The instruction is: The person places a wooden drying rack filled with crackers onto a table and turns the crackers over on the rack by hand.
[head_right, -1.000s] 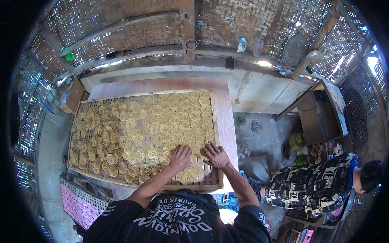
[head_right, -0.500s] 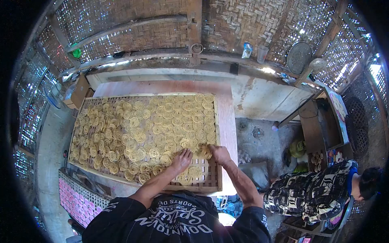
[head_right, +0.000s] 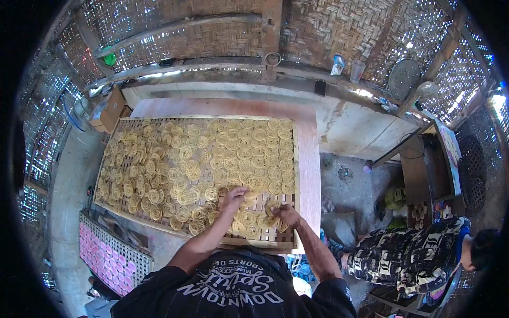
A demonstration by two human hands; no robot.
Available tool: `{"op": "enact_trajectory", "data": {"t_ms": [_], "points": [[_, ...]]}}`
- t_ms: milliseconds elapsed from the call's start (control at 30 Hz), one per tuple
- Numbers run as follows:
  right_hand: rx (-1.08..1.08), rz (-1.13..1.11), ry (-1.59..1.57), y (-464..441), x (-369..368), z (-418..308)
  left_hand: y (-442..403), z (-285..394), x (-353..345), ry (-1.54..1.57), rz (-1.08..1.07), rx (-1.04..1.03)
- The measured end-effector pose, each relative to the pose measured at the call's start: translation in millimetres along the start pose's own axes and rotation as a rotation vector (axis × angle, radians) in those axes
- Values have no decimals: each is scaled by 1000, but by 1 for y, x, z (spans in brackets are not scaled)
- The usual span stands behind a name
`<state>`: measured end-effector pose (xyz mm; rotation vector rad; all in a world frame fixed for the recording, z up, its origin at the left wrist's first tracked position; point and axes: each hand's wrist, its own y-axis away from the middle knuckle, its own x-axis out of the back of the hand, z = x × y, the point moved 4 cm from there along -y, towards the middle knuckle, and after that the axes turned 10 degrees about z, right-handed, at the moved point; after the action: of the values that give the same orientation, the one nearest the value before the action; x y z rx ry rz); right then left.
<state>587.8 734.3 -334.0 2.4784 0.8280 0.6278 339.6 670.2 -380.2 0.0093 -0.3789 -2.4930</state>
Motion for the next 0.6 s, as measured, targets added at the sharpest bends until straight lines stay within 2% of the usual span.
{"op": "enact_trajectory", "data": {"t_ms": [33,133,233,333,367,433,467,533,567,600], "points": [[1,14,30,-7,-3,18,12,4,0,5,-34,88],[25,42,-84,2,-3,19,23,11,-4,94,-218,6],[65,172,-485,19,-11,0,35,45,-5,-119,-241,42],[-17,267,-464,20,-11,6,47,71,-11,-502,-106,-448],[-18,313,-533,14,-16,14,52,79,-15,-573,-107,-589],[-35,358,-479,18,-17,9,69,100,-24,-715,-102,-864],[-42,378,-450,20,-17,5,69,96,-30,-618,-198,-695],[110,508,-532,22,-24,-7,75,82,-44,-414,-375,-356],[189,570,-571,23,-26,-13,80,77,-47,-283,-367,-240],[121,546,-494,28,-24,-18,83,73,-49,-226,-418,-217]]}}
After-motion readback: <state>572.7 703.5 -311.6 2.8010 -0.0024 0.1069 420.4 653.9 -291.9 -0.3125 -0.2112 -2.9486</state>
